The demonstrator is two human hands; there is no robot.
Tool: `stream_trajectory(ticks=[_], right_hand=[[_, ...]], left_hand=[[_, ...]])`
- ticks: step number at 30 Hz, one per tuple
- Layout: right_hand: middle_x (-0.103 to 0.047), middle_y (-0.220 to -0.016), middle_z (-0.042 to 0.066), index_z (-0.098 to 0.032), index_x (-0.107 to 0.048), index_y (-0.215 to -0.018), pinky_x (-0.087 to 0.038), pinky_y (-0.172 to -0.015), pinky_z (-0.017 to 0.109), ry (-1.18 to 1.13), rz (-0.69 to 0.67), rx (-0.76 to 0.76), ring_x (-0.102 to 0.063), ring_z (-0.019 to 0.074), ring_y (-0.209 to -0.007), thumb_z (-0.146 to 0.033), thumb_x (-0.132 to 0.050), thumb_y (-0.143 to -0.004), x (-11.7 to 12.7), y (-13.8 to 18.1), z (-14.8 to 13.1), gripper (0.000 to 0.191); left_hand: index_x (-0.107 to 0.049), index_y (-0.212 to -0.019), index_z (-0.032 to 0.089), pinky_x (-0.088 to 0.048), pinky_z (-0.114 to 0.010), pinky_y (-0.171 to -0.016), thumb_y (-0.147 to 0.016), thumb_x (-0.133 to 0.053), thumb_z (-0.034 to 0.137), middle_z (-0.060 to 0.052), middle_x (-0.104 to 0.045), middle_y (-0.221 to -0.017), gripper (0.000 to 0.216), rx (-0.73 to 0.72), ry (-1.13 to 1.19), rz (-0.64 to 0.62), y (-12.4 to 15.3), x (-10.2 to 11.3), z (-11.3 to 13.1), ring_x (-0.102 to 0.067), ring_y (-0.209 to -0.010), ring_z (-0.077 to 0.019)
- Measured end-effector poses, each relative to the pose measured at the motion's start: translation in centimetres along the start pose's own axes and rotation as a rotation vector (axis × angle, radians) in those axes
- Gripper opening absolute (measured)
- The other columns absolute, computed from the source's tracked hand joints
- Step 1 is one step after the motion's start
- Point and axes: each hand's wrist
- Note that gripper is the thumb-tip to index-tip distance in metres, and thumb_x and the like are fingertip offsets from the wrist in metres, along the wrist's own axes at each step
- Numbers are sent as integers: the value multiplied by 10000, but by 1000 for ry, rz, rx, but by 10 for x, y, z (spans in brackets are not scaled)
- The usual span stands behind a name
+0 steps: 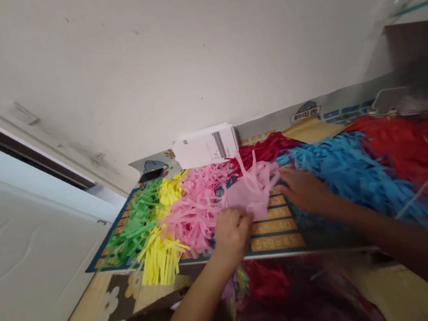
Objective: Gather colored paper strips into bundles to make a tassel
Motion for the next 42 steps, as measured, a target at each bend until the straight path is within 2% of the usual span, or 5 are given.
stream_trajectory(ticks=[11, 19, 32, 39, 42], right_hand=[[-678, -1233, 129, -161, -596, -1262, -484, -1003, 444, -253, -44, 132, -627, 246, -1147, -322, -381, -1011, -50, 96, -87, 368], [-660, -1199, 230, -125, -665, -1113, -422, -974, 666, 284, 3, -250, -590, 388, -1153, -350, -469, -965, -34, 73, -3, 333], [-743, -1091, 68, -296, -696, -1179, -601, -743, 436, -144, 125, -517, -721, 275, -871, -590, -545, -903, 47, 138, 38, 431], [-729, -1094, 84, -247, -684, -1168, -330, -1071, 561, 173, -58, 35, -598, 292, -1131, -301, -535, -944, -2, 92, -9, 275], [-733, -922, 103, -205, -686, -1114, -367, -1002, 607, 328, 11, -162, -636, 295, -943, -259, -516, -922, -8, 85, 12, 261]], left_hand=[[-719, -1076, 132, -576, -411, -948, -944, -508, 199, -130, -748, -1112, 258, 114, 141, -182, 57, -65, 48, -687, -1089, -245], [-739, -1068, 251, -563, -498, -959, -903, -625, 202, -103, -721, -1208, 207, 111, 94, -225, 54, -62, 52, -682, -1118, -296], [-696, -969, 194, -411, -495, -1088, -930, -587, 204, -59, -704, -1205, 117, 129, 216, -259, 30, -45, 46, -581, -1184, -254], [-642, -1121, 149, -290, -518, -1194, -963, -475, 152, -119, -689, -1226, 230, -97, 262, -461, 18, -47, 39, -574, -1250, -244], [-631, -1136, 143, -287, -539, -1194, -949, -480, 125, -126, -703, -1201, 241, -81, 272, -496, 21, -48, 38, -615, -1202, -241]])
Point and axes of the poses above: each hand's wrist, its own y-axis away from the middle knuckle, its own x-axis out of the back of the hand, z = x × y
